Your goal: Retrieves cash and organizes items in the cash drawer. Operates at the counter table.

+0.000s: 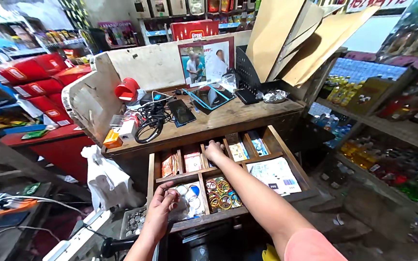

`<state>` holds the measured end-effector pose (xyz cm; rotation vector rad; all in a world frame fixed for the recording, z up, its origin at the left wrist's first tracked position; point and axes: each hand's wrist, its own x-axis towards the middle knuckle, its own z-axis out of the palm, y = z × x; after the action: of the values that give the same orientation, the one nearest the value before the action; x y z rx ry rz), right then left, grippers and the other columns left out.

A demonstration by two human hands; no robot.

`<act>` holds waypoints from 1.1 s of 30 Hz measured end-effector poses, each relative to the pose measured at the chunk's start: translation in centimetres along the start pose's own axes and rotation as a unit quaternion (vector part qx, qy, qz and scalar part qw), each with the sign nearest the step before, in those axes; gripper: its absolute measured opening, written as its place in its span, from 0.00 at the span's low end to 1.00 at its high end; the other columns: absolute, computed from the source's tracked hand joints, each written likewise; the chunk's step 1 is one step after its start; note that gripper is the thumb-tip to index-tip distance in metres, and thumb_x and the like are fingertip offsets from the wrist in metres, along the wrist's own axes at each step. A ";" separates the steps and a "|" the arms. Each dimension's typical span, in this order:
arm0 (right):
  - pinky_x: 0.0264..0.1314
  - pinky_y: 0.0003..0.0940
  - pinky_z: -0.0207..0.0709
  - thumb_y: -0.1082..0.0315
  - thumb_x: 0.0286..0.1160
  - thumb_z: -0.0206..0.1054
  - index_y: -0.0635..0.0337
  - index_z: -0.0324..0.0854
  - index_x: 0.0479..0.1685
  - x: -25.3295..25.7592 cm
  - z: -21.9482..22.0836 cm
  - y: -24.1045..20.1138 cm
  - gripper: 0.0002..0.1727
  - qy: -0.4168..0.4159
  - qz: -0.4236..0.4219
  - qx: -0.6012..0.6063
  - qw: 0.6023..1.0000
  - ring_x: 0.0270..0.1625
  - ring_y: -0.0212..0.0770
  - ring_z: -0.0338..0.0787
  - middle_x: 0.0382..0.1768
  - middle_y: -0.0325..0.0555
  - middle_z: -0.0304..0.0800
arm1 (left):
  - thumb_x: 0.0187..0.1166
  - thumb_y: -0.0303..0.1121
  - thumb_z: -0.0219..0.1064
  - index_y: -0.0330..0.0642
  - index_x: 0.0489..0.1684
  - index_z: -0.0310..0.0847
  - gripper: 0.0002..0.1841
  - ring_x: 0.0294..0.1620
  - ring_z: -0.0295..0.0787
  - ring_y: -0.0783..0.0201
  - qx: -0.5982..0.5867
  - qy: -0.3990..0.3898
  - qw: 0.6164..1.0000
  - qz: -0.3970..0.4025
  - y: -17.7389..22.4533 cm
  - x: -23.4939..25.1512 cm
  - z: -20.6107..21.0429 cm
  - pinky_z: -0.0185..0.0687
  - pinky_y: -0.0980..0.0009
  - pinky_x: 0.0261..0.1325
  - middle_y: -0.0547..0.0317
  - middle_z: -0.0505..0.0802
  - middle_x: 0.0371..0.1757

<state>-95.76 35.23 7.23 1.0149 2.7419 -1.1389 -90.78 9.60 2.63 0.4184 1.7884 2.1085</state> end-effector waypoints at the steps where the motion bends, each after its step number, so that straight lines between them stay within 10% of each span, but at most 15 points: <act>1: 0.79 0.62 0.69 0.59 0.82 0.65 0.64 0.63 0.85 0.0 0.0 0.1 0.35 -0.009 0.002 0.009 1.000 0.84 0.66 0.69 0.82 0.70 0.66 | 0.85 0.26 0.54 0.37 0.72 0.69 0.18 0.36 0.87 0.68 -0.002 0.000 1.000 0.002 0.0 0.0 0.0 0.85 0.75 0.39 0.58 0.88 0.40; 4: 0.75 0.63 0.71 0.69 0.77 0.68 0.63 0.57 0.89 0.3 -0.3 0.4 0.39 -0.021 0.033 0.206 0.978 0.82 0.66 0.69 0.85 0.70 0.59 | 0.86 0.26 0.53 0.37 0.71 0.70 0.17 0.35 0.87 0.69 -0.008 0.006 1.000 0.002 0.0 -0.1 0.0 0.84 0.76 0.38 0.59 0.89 0.40; 8: 0.69 0.58 0.75 0.78 0.69 0.69 0.67 0.59 0.85 0.7 -0.5 0.5 0.40 0.012 0.040 0.383 0.923 0.71 0.61 0.79 0.74 0.70 0.74 | 0.86 0.26 0.53 0.37 0.70 0.71 0.16 0.34 0.87 0.69 -0.017 0.010 1.000 -0.001 0.0 0.0 0.1 0.83 0.77 0.37 0.59 0.89 0.39; 17: 0.81 0.60 0.66 0.64 0.84 0.62 0.65 0.61 0.87 1.2 -0.6 0.6 0.33 -0.031 0.021 0.141 0.989 0.85 0.63 0.66 0.83 0.69 0.63 | 0.85 0.25 0.53 0.37 0.69 0.72 0.16 0.36 0.87 0.68 -0.011 0.011 1.000 -0.012 0.0 0.2 0.2 0.84 0.76 0.38 0.58 0.88 0.40; 25: 0.54 0.46 0.78 0.77 0.72 0.67 0.67 0.72 0.72 0.9 -2.4 1.1 0.26 -0.020 0.063 0.411 0.909 0.53 0.49 0.82 0.60 0.61 0.80 | 0.86 0.25 0.53 0.37 0.67 0.73 0.15 0.35 0.87 0.68 -0.017 0.014 1.000 -0.021 0.1 0.3 0.2 0.84 0.76 0.37 0.58 0.88 0.40; 28: 0.47 0.44 0.78 0.81 0.68 0.66 0.69 0.73 0.67 1.7 -2.0 1.7 0.24 -0.018 0.038 0.363 0.931 0.45 0.47 0.81 0.51 0.59 0.80 | 0.86 0.26 0.54 0.37 0.67 0.73 0.15 0.35 0.87 0.68 -0.009 0.014 1.000 -0.025 0.1 0.3 0.2 0.84 0.75 0.38 0.57 0.88 0.40; 33: 0.74 0.58 0.73 0.73 0.76 0.64 0.64 0.75 0.75 1.1 -2.6 1.3 0.25 -0.070 -0.060 0.026 0.995 0.73 0.58 0.82 0.69 0.65 0.82 | 0.86 0.26 0.54 0.37 0.66 0.73 0.14 0.34 0.86 0.68 -0.017 0.018 0.999 -0.021 0.0 0.4 0.2 0.83 0.76 0.36 0.57 0.88 0.39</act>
<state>-95.32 38.15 8.05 0.7508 2.7072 -1.2518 -91.02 9.93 2.66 0.3331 1.7635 2.1259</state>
